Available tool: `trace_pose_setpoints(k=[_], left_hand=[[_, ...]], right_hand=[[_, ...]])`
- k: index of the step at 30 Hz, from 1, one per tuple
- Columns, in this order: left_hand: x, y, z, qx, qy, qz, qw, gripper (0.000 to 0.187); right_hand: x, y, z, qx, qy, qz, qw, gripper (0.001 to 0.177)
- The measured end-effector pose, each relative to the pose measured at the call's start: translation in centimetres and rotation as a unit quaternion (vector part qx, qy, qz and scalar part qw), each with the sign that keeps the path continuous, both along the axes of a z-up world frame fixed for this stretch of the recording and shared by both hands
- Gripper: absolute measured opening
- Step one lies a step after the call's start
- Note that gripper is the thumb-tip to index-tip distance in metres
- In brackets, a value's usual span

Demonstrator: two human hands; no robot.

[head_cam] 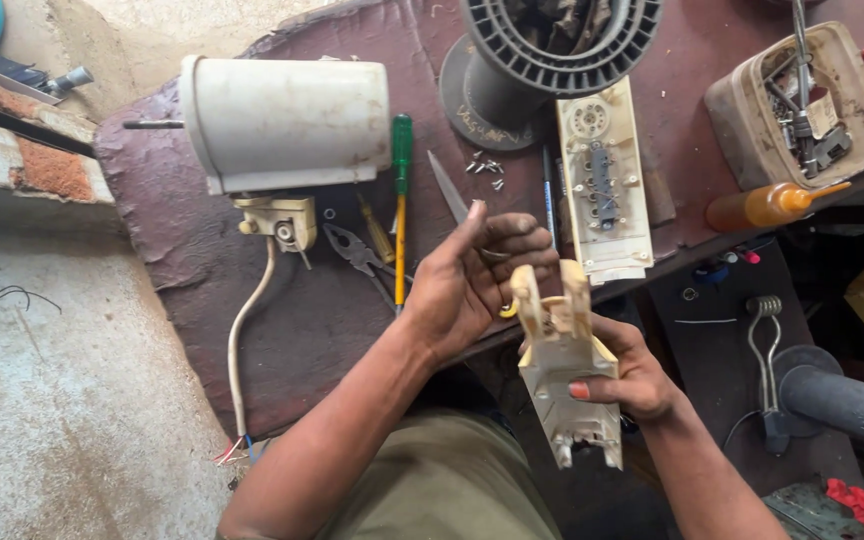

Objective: The person repairs an electrical appliance, likely a fan, by stripping wires, connecting them to a plastic housing, and using pliers and a screwdriver to secure components. They also attach a motor and a fan blade assembly to the housing.

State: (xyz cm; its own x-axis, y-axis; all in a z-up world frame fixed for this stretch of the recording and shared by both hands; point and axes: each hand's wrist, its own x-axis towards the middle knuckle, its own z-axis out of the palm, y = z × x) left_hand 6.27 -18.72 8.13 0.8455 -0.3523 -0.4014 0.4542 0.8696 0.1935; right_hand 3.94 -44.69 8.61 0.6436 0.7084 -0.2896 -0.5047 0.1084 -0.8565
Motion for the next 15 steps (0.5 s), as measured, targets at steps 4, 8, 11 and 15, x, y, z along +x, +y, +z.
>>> trace_pose_setpoints(k=[4,8,11,15], left_hand=[[0.2,-1.7,1.5,-0.024,-0.009,-0.025,0.999,0.052],[0.3,-2.4,0.6,0.033,-0.001,-0.019,0.999,0.046],[0.0,-1.9,-0.6,0.091,0.002,-0.006,0.996,0.039],[-1.7,-0.9,-2.2,0.131,0.041,-0.01,0.99,0.041]], right_hand=[[0.0,-1.8,-0.4,0.035,-0.021,-0.011,0.999,0.071],[-0.3,-3.1,-0.4,0.013,-0.015,-0.038,0.999,0.071],[0.5,-4.9,0.8,-0.066,-0.009,-0.113,0.991,0.071],[5.4,-9.4,5.3,-0.213,-0.016,-0.227,0.95,0.072]])
